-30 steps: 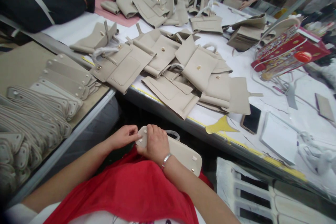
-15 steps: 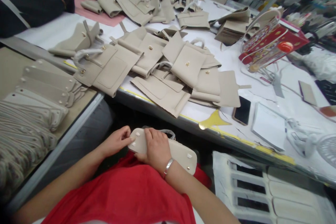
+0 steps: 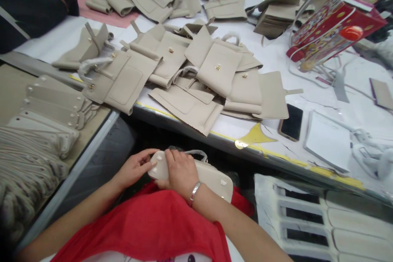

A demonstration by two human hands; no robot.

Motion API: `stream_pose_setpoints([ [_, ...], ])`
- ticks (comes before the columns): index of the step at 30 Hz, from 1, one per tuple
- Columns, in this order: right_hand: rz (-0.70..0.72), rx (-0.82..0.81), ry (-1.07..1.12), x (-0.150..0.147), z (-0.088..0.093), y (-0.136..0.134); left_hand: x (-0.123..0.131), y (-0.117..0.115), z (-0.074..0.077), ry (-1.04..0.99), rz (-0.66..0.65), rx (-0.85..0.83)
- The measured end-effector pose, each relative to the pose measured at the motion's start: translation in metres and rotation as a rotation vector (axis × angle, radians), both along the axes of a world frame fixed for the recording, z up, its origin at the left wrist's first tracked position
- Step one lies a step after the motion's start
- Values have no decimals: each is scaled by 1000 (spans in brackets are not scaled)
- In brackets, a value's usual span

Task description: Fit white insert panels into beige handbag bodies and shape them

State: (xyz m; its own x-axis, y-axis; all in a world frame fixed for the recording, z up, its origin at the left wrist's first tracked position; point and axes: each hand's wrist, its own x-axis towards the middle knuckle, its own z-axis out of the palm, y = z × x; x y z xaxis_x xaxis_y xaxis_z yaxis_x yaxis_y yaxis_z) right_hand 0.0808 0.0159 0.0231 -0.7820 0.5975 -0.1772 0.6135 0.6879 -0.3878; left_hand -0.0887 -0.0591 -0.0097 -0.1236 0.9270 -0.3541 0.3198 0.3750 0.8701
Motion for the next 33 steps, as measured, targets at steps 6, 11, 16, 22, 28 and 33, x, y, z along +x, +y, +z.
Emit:
stream_pose_setpoints([
  [6, 30, 13, 13, -11, 0, -2, -1, -3, -6, -59, 38, 33],
  [11, 35, 18, 17, -14, -1, -4, -3, -3, -2, -105, 22, -6],
  [16, 87, 35, 49, 2, 3, -5, -3, -2, 5, -24, -32, 18],
  [22, -3, 117, 10, 88, 15, -2, -13, -1, 9, 230, -215, -6],
  [28, -23, 113, -53, 120, 9, -8, 12, 11, 32, 652, -406, 368],
  [33, -28, 103, -54, 116, 8, -6, 51, 26, 29, 596, -758, 480],
])
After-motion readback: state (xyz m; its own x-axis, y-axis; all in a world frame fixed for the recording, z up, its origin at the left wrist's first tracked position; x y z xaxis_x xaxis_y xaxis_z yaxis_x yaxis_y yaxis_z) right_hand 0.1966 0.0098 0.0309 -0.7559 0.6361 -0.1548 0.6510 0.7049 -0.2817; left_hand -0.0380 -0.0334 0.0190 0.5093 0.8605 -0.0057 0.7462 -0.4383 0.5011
